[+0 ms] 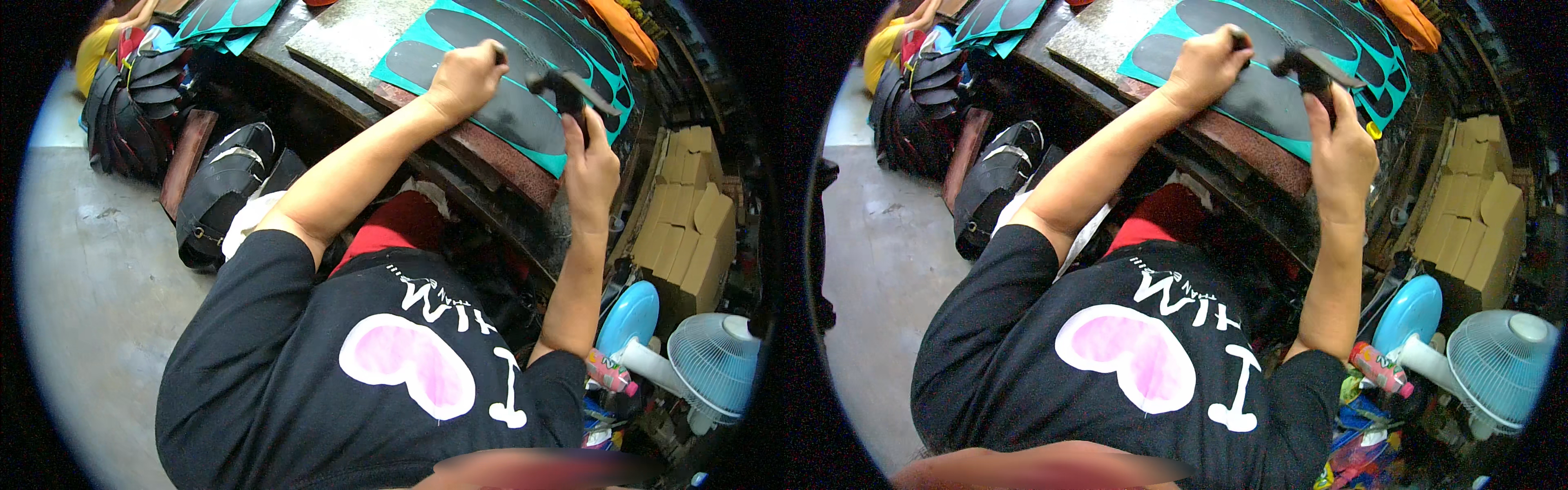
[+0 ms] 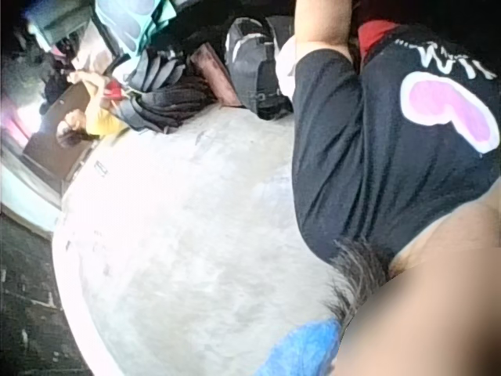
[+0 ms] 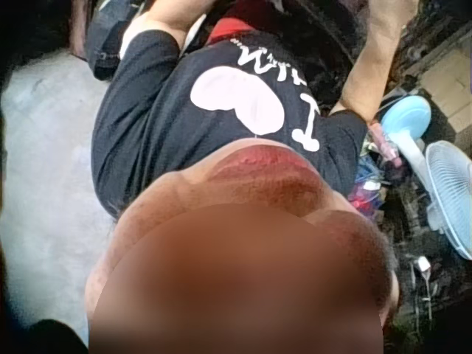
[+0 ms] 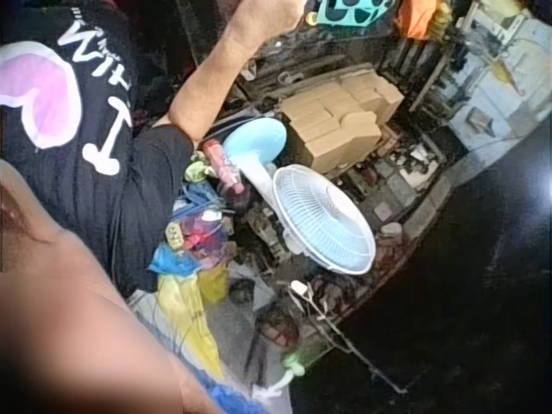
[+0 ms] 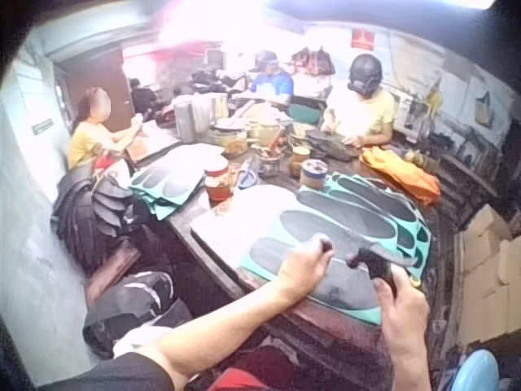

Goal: The person repeatedly hammers small fasteners into teal and black insoles placed on a workbench. They pick up each insole, position it, and strike the fasteners with a hammer, then set the insole aside and continue with the next one.

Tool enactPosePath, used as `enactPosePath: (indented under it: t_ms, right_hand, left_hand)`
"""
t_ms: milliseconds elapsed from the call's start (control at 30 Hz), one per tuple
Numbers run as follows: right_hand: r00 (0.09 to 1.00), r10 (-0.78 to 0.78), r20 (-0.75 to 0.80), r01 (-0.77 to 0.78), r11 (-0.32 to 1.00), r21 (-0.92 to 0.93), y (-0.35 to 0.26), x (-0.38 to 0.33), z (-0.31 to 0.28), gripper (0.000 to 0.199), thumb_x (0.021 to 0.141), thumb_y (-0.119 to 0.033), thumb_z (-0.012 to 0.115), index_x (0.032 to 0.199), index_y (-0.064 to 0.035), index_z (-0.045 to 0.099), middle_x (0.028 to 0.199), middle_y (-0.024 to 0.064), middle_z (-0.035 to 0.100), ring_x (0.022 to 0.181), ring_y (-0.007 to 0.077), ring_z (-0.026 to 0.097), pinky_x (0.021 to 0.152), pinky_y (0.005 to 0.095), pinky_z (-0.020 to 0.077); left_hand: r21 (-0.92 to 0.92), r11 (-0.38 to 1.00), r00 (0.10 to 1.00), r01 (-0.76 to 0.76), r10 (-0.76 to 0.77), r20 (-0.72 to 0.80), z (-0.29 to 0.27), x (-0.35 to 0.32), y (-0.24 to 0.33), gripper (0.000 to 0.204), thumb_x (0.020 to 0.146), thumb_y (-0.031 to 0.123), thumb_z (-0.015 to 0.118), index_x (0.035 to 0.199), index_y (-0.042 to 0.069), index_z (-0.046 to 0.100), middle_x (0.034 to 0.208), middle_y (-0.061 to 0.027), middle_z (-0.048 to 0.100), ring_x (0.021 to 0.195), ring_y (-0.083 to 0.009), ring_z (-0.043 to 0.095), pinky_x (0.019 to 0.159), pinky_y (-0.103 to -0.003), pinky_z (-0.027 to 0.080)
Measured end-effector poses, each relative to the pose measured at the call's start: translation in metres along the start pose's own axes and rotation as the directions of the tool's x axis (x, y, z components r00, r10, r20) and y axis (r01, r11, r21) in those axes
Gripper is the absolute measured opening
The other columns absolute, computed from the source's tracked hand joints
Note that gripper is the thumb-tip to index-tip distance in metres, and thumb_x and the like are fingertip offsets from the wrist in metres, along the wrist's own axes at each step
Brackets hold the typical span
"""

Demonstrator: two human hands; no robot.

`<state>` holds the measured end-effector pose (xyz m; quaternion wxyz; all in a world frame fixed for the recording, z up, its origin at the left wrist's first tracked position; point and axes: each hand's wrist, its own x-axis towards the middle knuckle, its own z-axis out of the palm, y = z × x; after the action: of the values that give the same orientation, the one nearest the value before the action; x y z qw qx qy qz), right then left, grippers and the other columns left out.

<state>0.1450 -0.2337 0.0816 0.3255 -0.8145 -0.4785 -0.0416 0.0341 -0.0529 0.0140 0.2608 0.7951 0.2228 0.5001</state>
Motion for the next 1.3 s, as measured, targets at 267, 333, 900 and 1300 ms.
enactPosePath:
  t_ms: [267,333,900,1300]
  right_hand:
    - [0.992,0.113,0.051,-0.120,0.978,0.168,0.022,-0.008,0.001,0.041,0.094,-0.041,0.060,0.121,-0.0108,0.062,0.094,0.0148,0.070,0.084,0.0267,0.068,0.075,0.0343,0.0504]
    - [0.997,0.049,0.056,-0.060,0.971,0.231,0.014,-0.004,0.004,0.038,0.095,-0.036,0.060,0.122,-0.0088,0.062,0.086,0.0089,0.065,0.075,0.0180,0.062,0.067,0.0291,0.0465]
    - [0.988,-0.143,-0.064,0.141,0.989,-0.040,-0.014,0.017,0.017,0.036,0.092,-0.039,0.062,0.116,-0.0123,0.062,0.086,0.0163,0.069,0.078,0.0352,0.068,0.065,0.0402,0.0515]
    - [0.900,-0.384,-0.208,0.401,0.915,0.046,-0.037,0.014,0.008,0.035,0.092,-0.035,0.064,0.111,-0.0058,0.063,0.084,0.0202,0.068,0.075,0.0366,0.068,0.063,0.0409,0.0519]
  left_hand:
    - [-0.172,0.936,0.948,0.306,-0.316,-0.034,-0.054,0.001,-0.038,0.013,0.088,0.012,0.067,0.092,0.001,0.064,0.081,-0.0084,0.070,0.072,-0.0133,0.068,0.067,-0.027,0.056]
    - [-0.149,0.922,0.932,0.356,-0.363,-0.015,-0.052,-0.002,-0.042,0.014,0.083,0.015,0.070,0.089,0.003,0.067,0.075,-0.0088,0.071,0.068,-0.0167,0.070,0.066,-0.029,0.055]
    - [0.212,0.973,0.992,0.089,-0.067,-0.107,-0.037,-0.002,-0.027,0.009,0.085,0.011,0.064,0.091,0.005,0.061,0.073,-0.0178,0.066,0.066,-0.0309,0.068,0.060,-0.038,0.055]
    - [0.369,0.910,0.976,-0.188,0.131,0.174,-0.030,-0.004,-0.016,0.018,0.086,0.020,0.067,0.094,0.007,0.056,0.077,-0.0155,0.066,0.073,-0.0369,0.065,0.063,-0.042,0.053]
